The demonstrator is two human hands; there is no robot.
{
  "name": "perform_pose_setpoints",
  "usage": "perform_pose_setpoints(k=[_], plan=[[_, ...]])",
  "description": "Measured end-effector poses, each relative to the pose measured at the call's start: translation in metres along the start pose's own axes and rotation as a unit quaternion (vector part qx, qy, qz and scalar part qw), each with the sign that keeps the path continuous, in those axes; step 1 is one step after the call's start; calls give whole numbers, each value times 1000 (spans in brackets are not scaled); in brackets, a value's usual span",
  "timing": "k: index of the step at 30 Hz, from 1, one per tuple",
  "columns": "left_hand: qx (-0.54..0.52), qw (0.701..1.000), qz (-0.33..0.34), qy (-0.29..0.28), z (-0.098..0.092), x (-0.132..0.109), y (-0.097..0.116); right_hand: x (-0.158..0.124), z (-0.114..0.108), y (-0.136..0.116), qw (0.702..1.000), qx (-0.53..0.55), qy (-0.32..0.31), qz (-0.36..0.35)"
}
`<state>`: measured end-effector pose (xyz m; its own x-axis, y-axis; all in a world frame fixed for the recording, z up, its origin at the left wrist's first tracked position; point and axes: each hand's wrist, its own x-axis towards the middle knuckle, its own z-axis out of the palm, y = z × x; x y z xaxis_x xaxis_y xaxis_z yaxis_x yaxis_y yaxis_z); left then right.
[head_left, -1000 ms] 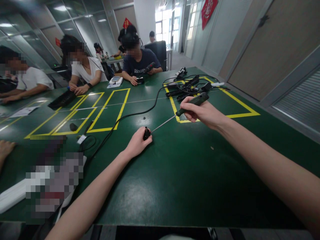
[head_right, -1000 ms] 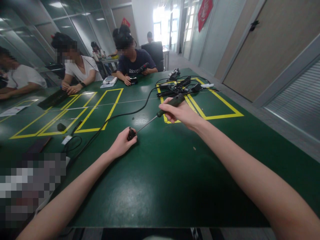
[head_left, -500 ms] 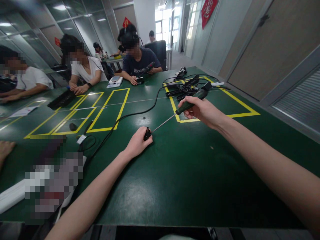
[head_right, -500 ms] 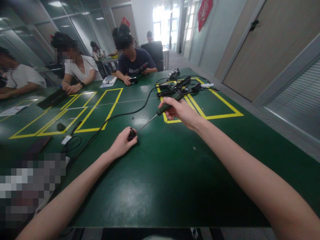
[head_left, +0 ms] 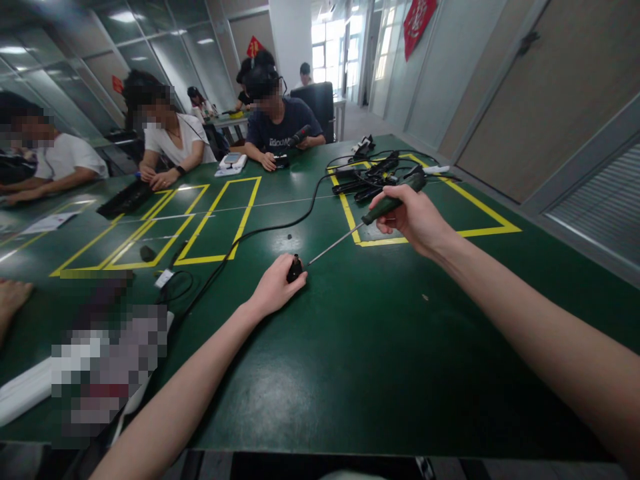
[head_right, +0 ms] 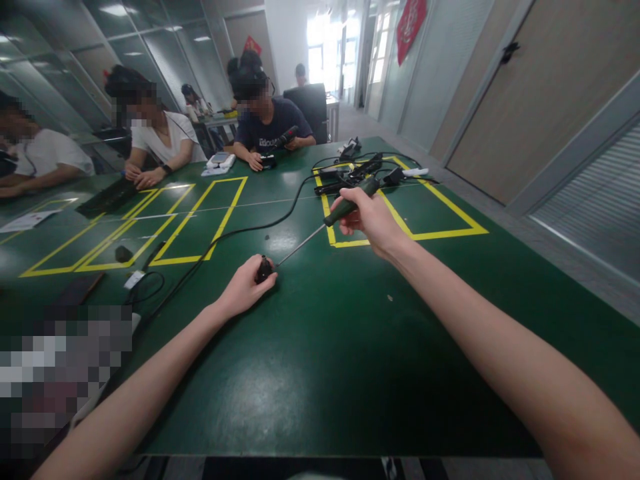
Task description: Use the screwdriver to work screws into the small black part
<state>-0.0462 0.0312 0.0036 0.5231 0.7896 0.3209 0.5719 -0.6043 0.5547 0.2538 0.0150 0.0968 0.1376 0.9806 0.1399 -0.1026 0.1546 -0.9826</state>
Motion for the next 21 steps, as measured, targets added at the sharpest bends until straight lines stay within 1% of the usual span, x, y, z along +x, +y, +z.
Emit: perform_pose_setpoints(k=[3, 6, 9, 12, 14, 18, 21], plan=[[0, 1000, 10, -14, -5, -2, -2, 2, -2, -1, 1000, 10, 17, -14], [-34, 998, 16, -54, -13, -4, -5, 1, 0, -1, 1000, 15, 18, -18], [-98, 990, 4, -103, -22, -4, -8, -2, 3, -2, 1000, 16, 12, -18], [-140, 982, -21, -124, -25, -2, -10, -3, 5, -2, 1000, 16, 9, -17], [-130, 986, -32, -102, -25, -1, -12, -3, 5, -2, 1000, 16, 7, -17], [-56, 998, -19, -27, -22, -2, -13, -2, 5, -2, 1000, 12, 1, -17], [-15, 1000, -1, -10, -19, -3, -10, -3, 5, -1, 1000, 9, -3, -17]])
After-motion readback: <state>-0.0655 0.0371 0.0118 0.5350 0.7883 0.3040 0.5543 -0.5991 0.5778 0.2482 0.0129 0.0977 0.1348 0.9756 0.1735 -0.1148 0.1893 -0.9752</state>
